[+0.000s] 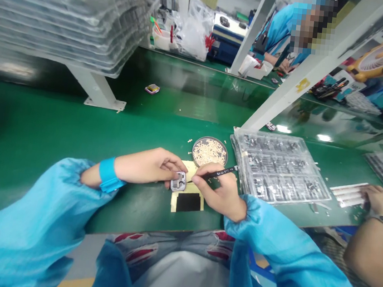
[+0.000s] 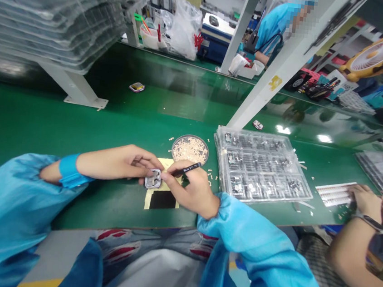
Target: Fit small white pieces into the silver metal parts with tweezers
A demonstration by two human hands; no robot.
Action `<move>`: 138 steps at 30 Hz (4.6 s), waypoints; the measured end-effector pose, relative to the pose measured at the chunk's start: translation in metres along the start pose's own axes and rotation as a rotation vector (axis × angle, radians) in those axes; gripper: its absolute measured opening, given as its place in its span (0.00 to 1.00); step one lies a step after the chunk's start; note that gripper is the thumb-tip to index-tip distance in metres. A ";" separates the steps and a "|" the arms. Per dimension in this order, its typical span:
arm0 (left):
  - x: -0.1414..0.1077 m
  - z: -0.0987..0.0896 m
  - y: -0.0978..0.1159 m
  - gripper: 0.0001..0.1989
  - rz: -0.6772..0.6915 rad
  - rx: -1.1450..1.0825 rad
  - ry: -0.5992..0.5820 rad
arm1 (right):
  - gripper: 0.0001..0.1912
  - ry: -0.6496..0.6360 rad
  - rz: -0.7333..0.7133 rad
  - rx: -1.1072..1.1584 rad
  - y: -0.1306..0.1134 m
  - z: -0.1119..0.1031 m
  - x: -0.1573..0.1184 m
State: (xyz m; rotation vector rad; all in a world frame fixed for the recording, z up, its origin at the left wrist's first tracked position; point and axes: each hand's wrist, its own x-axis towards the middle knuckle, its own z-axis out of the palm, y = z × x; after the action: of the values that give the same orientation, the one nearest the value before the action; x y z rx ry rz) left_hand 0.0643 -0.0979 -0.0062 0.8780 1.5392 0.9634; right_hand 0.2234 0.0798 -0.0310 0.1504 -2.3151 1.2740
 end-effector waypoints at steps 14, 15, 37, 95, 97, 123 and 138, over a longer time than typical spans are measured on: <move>-0.004 -0.003 0.009 0.21 -0.037 0.066 0.051 | 0.04 -0.047 0.111 0.133 0.002 0.003 0.003; -0.005 -0.004 0.009 0.21 -0.034 0.065 0.055 | 0.05 -0.054 0.165 0.200 0.002 0.004 0.004; 0.011 0.021 0.002 0.28 0.064 -0.036 0.321 | 0.16 0.234 0.265 -0.073 0.001 -0.095 0.011; 0.019 0.017 -0.005 0.22 0.145 -0.223 0.542 | 0.17 -0.249 0.169 -0.648 0.018 -0.055 0.067; 0.019 0.018 -0.004 0.22 0.142 -0.224 0.533 | 0.17 -0.259 0.147 -0.733 0.015 -0.059 0.067; 0.018 0.029 -0.001 0.22 0.147 -0.266 0.381 | 0.18 -0.218 -0.033 -0.069 -0.007 -0.028 0.030; 0.014 0.029 0.002 0.19 0.174 -0.348 0.425 | 0.12 -0.019 0.482 0.364 -0.004 -0.029 0.036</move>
State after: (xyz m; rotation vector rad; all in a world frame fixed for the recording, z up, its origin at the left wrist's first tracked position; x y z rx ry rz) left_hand 0.0912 -0.0806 -0.0129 0.5858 1.5903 1.5684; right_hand 0.2038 0.1063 0.0017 -0.2967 -2.1849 1.9308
